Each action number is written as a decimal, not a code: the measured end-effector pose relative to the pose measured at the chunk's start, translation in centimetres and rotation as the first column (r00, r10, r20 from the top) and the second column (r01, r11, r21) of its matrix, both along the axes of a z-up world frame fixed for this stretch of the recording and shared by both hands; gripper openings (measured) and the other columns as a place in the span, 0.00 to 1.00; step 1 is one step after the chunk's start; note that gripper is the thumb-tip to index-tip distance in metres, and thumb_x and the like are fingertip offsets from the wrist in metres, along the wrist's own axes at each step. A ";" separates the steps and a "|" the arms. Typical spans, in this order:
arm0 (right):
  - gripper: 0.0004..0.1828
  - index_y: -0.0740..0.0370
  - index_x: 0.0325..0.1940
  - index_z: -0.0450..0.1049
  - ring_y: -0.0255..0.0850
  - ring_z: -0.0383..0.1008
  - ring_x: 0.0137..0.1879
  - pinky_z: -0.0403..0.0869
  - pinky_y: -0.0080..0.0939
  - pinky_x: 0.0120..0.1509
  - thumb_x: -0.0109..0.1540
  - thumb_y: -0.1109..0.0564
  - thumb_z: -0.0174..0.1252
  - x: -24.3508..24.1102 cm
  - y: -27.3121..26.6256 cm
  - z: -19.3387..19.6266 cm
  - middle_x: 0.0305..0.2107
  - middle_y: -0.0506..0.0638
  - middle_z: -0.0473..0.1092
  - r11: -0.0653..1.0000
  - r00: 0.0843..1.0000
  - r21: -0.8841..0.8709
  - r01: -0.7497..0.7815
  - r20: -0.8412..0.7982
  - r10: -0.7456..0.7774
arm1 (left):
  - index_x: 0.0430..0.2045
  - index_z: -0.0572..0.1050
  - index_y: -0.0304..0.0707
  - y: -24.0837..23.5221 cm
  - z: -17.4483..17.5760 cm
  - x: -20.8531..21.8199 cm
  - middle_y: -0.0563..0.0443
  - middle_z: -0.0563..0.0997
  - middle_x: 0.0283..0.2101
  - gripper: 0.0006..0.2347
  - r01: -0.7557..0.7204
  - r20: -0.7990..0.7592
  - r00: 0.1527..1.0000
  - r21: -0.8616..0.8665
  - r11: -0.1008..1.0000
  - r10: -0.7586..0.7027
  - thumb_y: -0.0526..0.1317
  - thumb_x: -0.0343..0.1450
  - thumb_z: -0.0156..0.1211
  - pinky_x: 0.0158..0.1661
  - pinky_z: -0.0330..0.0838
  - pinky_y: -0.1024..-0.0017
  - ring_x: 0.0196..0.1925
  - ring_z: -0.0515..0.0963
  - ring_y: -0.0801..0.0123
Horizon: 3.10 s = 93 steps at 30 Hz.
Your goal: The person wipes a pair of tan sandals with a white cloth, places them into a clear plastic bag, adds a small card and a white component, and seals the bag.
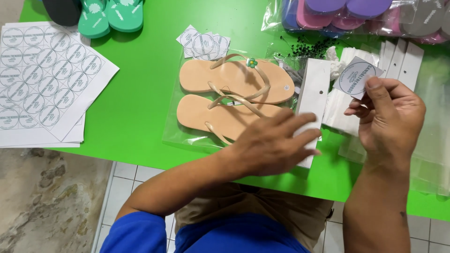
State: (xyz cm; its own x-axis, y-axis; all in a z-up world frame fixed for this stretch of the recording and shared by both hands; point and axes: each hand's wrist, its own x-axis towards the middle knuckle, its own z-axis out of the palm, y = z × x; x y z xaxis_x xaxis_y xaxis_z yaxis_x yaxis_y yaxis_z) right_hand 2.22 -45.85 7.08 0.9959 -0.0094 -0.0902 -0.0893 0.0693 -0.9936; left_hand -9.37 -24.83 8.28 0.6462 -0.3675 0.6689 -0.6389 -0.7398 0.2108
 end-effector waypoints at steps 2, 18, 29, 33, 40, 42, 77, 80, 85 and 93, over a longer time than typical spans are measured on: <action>0.12 0.58 0.39 0.72 0.37 0.72 0.27 0.77 0.32 0.28 0.72 0.53 0.66 -0.2 -0.7 -0.4 0.26 0.47 0.66 0.999 1.000 -0.042 -0.005 0.009 0.005 | 0.42 0.75 0.43 -2.0 -1.4 -0.1 0.46 0.76 0.55 0.13 0.017 0.037 0.999 0.109 0.994 -0.021 0.52 0.78 0.52 0.37 0.68 0.67 0.44 0.76 0.60; 0.10 0.62 0.35 0.75 0.38 0.69 0.21 0.71 0.29 0.26 0.70 0.58 0.63 -0.5 -1.8 -1.7 0.22 0.53 0.71 0.944 0.974 -0.288 -0.160 -0.200 0.104 | 0.32 0.72 0.41 -4.8 -4.6 2.7 0.49 0.72 0.38 0.20 0.075 0.116 0.988 0.186 0.980 -0.097 0.59 0.76 0.44 0.22 0.64 0.70 0.36 0.72 0.64; 0.12 0.64 0.23 0.74 0.29 0.56 0.20 0.52 0.33 0.20 0.62 0.63 0.60 -0.7 2.4 -0.8 0.15 0.46 0.65 0.844 0.897 -0.368 -0.391 -0.357 0.260 | 0.27 0.73 0.42 -4.9 -3.0 1.6 0.49 0.72 0.36 0.21 0.052 0.201 0.976 0.142 0.989 -0.080 0.58 0.77 0.42 0.29 0.61 0.68 0.34 0.70 0.63; 0.14 0.67 0.28 0.78 0.35 0.67 0.18 0.68 0.37 0.21 0.66 0.55 0.65 -1.8 4.5 0.0 0.17 0.56 0.71 0.817 0.914 -0.411 -0.405 -0.159 0.373 | 0.24 0.70 0.41 -5.4 -3.5 1.7 0.53 0.61 0.33 0.19 0.064 0.195 0.978 0.053 0.997 -0.073 0.54 0.76 0.37 0.23 0.62 0.72 0.34 0.65 0.65; 0.16 0.70 0.23 0.73 0.34 0.59 0.23 0.63 0.40 0.27 0.65 0.61 0.61 -2.2 4.9 -0.4 0.16 0.53 0.65 0.737 0.924 -0.570 -0.365 -0.125 0.361 | 0.25 0.70 0.42 -5.2 -3.3 1.5 0.55 0.61 0.32 0.18 0.060 0.183 0.981 0.038 0.997 -0.066 0.53 0.76 0.37 0.24 0.63 0.72 0.34 0.65 0.66; 0.18 0.67 0.22 0.70 0.33 0.57 0.22 0.60 0.38 0.26 0.66 0.59 0.60 -2.2 4.8 -0.2 0.15 0.51 0.63 0.756 0.932 -0.548 -0.358 -0.168 0.320 | 0.25 0.70 0.43 -5.3 -3.4 1.5 0.55 0.61 0.32 0.19 0.079 0.157 0.984 0.038 0.996 -0.084 0.54 0.76 0.36 0.25 0.64 0.72 0.34 0.65 0.67; 0.24 0.63 0.58 0.74 0.31 0.65 0.23 0.63 0.29 0.21 0.60 0.58 0.69 -2.2 1.4 -0.9 0.29 0.47 0.75 0.944 0.969 -0.229 -0.236 -0.128 0.212 | 0.53 0.68 0.39 1.5 0.0 10.3 0.44 0.75 0.52 0.17 -0.096 -0.273 0.962 -0.241 0.966 0.027 0.43 0.74 0.63 0.55 0.74 0.63 0.54 0.75 0.58; 0.16 0.61 0.53 0.76 0.31 0.66 0.24 0.65 0.29 0.22 0.61 0.59 0.68 -2.6 1.4 0.0 0.30 0.47 0.76 0.942 0.971 -0.235 -0.238 -0.093 0.222 | 0.58 0.66 0.40 3.4 0.2 13.6 0.44 0.75 0.59 0.25 -0.053 -0.434 0.901 -0.159 0.986 -0.022 0.50 0.71 0.69 0.57 0.71 0.58 0.60 0.75 0.56; 0.12 0.62 0.50 0.76 0.31 0.66 0.27 0.67 0.28 0.30 0.63 0.61 0.67 -2.0 0.4 -1.1 0.27 0.45 0.72 0.938 0.960 -0.218 -0.268 0.026 0.280 | 0.53 0.76 0.37 4.3 2.5 16.9 0.52 0.85 0.44 0.29 0.091 -0.792 0.579 -0.173 0.981 -0.193 0.58 0.65 0.70 0.38 0.75 0.73 0.42 0.84 0.69; 0.22 0.59 0.46 0.73 0.28 0.61 0.29 0.59 0.25 0.31 0.67 0.38 0.56 -1.1 -0.8 -1.3 0.25 0.42 0.65 0.915 0.900 0.003 -0.404 -0.177 0.398 | 0.25 0.82 0.40 5.8 2.4 18.1 0.54 0.88 0.27 0.09 0.072 -0.807 0.431 -0.416 0.906 -0.405 0.43 0.74 0.66 0.31 0.75 0.87 0.27 0.86 0.83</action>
